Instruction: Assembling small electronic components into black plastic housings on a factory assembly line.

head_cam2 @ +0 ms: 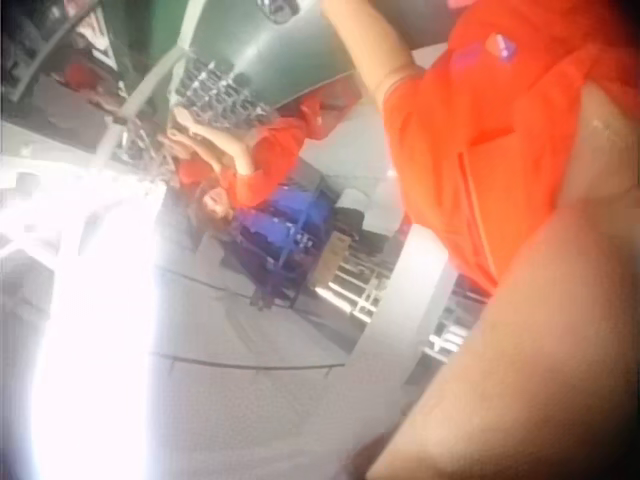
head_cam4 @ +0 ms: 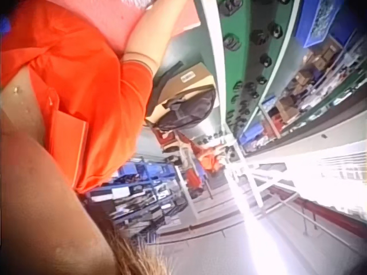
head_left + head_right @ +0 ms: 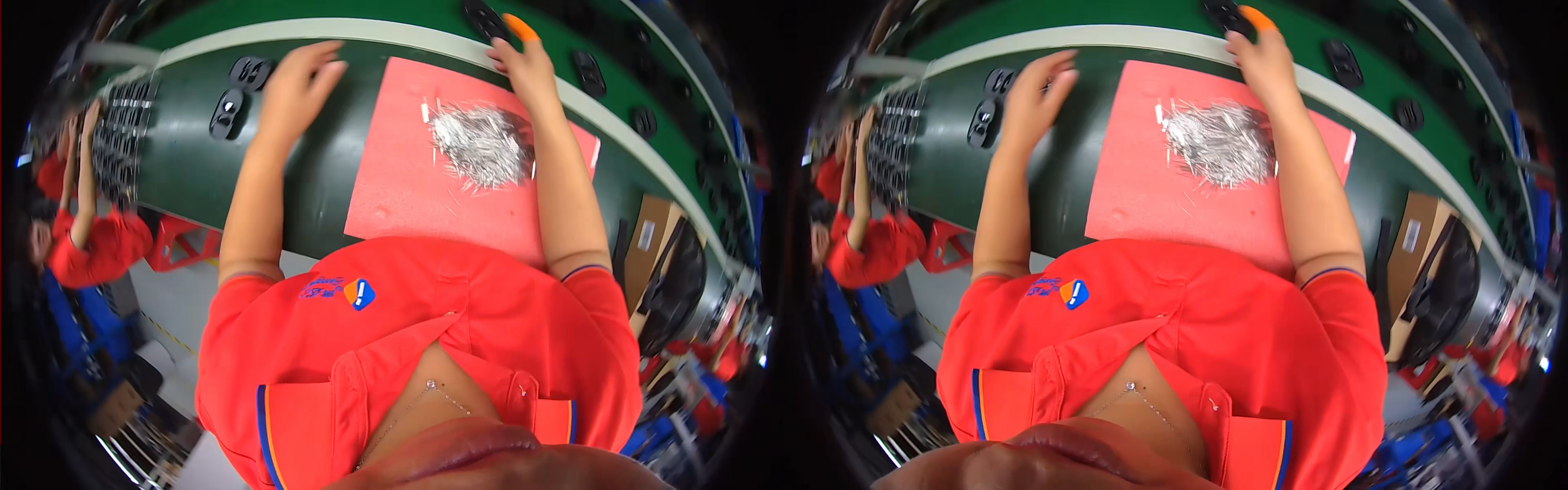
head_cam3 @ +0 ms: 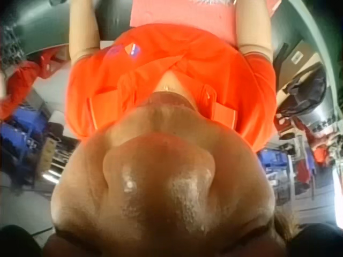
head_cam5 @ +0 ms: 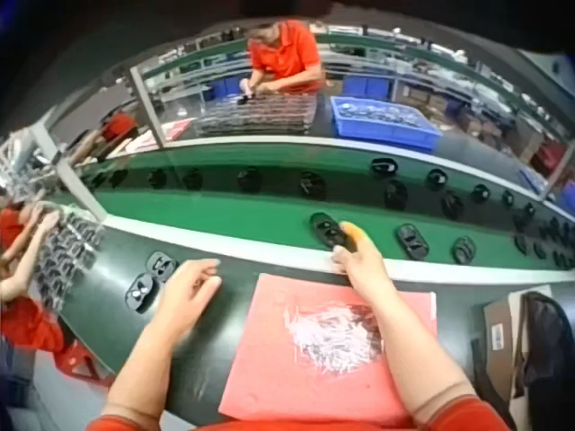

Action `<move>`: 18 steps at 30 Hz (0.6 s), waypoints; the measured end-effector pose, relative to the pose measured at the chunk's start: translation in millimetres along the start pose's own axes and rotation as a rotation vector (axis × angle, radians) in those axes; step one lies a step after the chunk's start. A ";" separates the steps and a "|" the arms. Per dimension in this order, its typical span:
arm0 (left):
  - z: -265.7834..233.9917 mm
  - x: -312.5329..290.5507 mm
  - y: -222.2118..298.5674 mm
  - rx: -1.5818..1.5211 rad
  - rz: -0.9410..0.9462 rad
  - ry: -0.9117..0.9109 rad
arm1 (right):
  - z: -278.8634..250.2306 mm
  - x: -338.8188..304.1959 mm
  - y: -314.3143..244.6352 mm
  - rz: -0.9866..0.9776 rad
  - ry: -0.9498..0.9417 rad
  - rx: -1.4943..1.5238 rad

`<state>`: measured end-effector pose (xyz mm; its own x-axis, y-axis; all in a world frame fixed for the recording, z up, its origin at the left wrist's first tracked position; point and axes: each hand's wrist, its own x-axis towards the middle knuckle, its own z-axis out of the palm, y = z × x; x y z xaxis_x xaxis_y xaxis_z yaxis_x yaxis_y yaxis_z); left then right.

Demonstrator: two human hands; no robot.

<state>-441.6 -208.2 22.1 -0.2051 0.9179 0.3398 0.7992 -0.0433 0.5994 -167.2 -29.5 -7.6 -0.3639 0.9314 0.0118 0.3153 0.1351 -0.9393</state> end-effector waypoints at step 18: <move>-7.0 -24.5 -33.0 0.307 -0.230 0.095 | 10.6 -38.1 -21.3 -0.533 -0.379 -0.805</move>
<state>-466.9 -232.1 -0.9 -0.4379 0.8490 0.2959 0.8553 0.2920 0.4280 -169.4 -71.4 8.3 -0.8358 0.5360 0.1192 0.4742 0.8140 -0.3355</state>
